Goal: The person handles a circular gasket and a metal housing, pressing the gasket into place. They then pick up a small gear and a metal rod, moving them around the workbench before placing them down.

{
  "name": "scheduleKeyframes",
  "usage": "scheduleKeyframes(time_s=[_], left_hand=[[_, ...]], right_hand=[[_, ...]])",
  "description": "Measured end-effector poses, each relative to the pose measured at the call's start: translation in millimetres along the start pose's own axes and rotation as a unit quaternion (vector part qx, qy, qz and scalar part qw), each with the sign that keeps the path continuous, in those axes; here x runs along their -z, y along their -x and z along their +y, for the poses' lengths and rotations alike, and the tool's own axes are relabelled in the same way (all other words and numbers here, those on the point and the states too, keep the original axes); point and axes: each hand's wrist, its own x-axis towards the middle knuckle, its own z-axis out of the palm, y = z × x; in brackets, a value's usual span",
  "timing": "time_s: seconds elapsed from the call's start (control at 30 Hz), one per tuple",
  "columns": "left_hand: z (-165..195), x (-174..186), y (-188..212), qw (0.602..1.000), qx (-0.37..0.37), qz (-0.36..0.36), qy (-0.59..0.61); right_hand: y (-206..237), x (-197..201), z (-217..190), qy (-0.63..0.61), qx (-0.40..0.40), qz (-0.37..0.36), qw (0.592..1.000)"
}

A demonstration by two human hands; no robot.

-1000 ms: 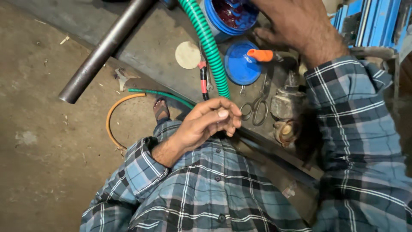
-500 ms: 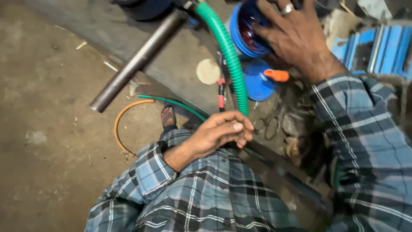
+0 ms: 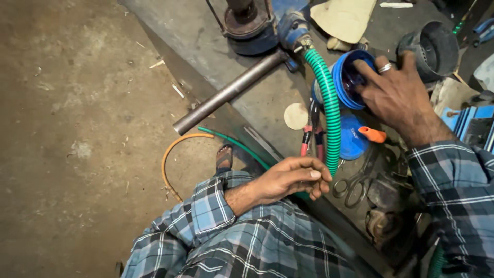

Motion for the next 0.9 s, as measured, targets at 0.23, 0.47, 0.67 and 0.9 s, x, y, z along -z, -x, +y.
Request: scheduleKeyframes(time_s=[0.23,0.47,0.67,0.9], left_hand=[[-1,2,11,1.000,-0.001,0.005,-0.005],[-11,-1,1,1.000,0.011,0.018,-0.006],[-34,-19,-38,0.996,0.079,0.035,-0.025],[-61,-50,-79,0.993,0.114,0.008,-0.043]], right_hand=[[4,23,1,-0.059,-0.024,0.012,0.998],[82,42,6,-0.277,-0.163,0.088,0.943],[194,10,-28,-0.645,-0.286,0.136,0.695],[288,-11,-81,-0.774,-0.386,0.214,0.454]])
